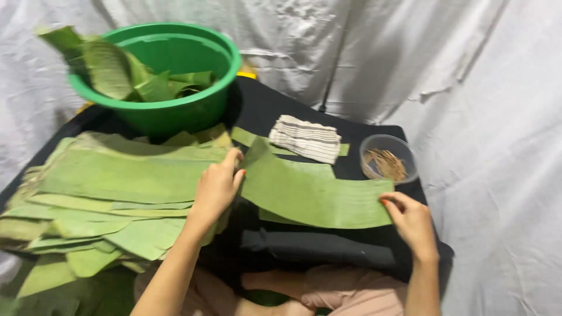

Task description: Cleaning banana leaves with a cloth and folding them into cone shapes for food preparation.

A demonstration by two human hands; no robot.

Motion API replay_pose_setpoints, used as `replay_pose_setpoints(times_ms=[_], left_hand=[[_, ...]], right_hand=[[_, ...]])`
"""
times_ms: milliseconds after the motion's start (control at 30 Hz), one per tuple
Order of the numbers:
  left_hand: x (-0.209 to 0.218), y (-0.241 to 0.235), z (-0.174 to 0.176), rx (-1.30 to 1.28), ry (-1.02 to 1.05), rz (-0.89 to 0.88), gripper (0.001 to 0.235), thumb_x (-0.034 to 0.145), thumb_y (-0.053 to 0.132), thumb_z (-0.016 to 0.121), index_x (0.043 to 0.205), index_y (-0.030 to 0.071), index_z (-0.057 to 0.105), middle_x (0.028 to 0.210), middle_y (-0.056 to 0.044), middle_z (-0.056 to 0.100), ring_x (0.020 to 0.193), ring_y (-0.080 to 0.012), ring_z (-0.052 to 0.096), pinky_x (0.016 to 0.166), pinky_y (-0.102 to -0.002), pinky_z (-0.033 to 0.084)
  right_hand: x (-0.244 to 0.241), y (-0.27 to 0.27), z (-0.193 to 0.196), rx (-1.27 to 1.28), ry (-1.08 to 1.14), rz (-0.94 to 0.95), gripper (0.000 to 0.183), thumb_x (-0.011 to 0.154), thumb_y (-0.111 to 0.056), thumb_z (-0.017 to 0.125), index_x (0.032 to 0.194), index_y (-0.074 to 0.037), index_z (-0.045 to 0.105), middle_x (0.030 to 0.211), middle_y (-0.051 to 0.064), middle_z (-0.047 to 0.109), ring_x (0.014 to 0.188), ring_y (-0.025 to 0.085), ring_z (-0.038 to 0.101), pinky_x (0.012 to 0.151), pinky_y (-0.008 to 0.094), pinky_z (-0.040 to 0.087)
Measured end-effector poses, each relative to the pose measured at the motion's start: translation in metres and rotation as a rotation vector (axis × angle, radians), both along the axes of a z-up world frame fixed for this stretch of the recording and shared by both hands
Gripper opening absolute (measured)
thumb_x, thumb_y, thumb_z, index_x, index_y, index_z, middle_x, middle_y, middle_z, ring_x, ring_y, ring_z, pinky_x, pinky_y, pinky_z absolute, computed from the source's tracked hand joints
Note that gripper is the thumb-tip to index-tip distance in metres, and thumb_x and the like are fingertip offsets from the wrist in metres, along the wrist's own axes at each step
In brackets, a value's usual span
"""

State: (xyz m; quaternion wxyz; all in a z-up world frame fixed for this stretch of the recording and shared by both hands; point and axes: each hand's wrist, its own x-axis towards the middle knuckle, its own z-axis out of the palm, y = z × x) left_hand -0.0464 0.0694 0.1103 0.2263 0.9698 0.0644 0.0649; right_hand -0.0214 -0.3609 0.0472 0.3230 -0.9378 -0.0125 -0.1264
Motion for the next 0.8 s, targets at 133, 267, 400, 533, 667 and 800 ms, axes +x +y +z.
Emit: replay_pose_setpoints(times_ms=[133, 267, 400, 533, 667, 800], left_hand=[[0.026, -0.024, -0.071, 0.143, 0.093, 0.043, 0.049, 0.097, 0.019, 0.060, 0.142, 0.019, 0.043, 0.092, -0.023, 0.075, 0.090, -0.0451, 0.074, 0.081, -0.055, 0.059], [0.023, -0.045, -0.110, 0.696, -0.347, 0.063, 0.017, 0.089, 0.019, 0.065, 0.105, 0.018, 0.070, 0.109, -0.005, 0.067, 0.099, -0.0221, 0.064, 0.082, -0.034, 0.050], [0.015, -0.058, -0.111, 0.581, -0.502, -0.038, 0.021, 0.087, 0.022, 0.068, 0.105, 0.015, 0.075, 0.139, -0.009, 0.063, 0.133, -0.0293, 0.051, 0.113, -0.048, 0.033], [0.018, -0.057, -0.145, 0.443, -0.365, -0.077, 0.038, 0.094, 0.039, 0.062, 0.126, 0.021, 0.068, 0.143, -0.009, 0.060, 0.137, -0.0281, 0.048, 0.117, -0.050, 0.029], [0.017, -0.055, -0.159, 0.236, -0.245, -0.102, 0.045, 0.102, 0.041, 0.049, 0.142, 0.020, 0.056, 0.150, -0.011, 0.051, 0.142, -0.0290, 0.043, 0.119, -0.054, 0.025], [0.013, -0.053, -0.146, 0.075, -0.158, -0.109, 0.048, 0.103, 0.037, 0.046, 0.147, 0.019, 0.051, 0.155, -0.012, 0.045, 0.145, -0.0300, 0.039, 0.118, -0.054, 0.026]], right_hand=[[0.005, -0.011, -0.022, -0.044, 0.011, 0.007, 0.018, 0.089, -0.017, 0.077, 0.097, -0.032, 0.083, 0.072, 0.002, 0.076, 0.065, 0.024, 0.073, 0.065, 0.031, 0.056], [0.014, -0.019, -0.042, -0.185, 0.078, -0.010, 0.019, 0.093, -0.023, 0.072, 0.102, -0.037, 0.082, 0.071, 0.005, 0.072, 0.067, 0.025, 0.070, 0.068, 0.036, 0.057], [0.012, -0.008, -0.037, -0.292, 0.078, -0.129, 0.020, 0.097, -0.022, 0.069, 0.107, -0.032, 0.082, 0.075, 0.007, 0.073, 0.072, 0.029, 0.073, 0.071, 0.040, 0.060], [0.020, 0.026, -0.014, -0.273, 0.006, -0.157, 0.021, 0.097, -0.019, 0.069, 0.111, -0.028, 0.081, 0.079, 0.008, 0.073, 0.076, 0.031, 0.073, 0.072, 0.043, 0.061], [0.049, 0.076, 0.004, -0.282, -0.158, 0.046, 0.021, 0.095, -0.016, 0.067, 0.110, -0.025, 0.079, 0.090, 0.010, 0.076, 0.087, 0.032, 0.074, 0.077, 0.043, 0.060], [0.120, 0.131, -0.027, -0.261, -0.183, 0.301, 0.026, 0.092, -0.024, 0.069, 0.117, -0.029, 0.075, 0.104, 0.003, 0.075, 0.102, 0.026, 0.072, 0.088, 0.039, 0.057]])
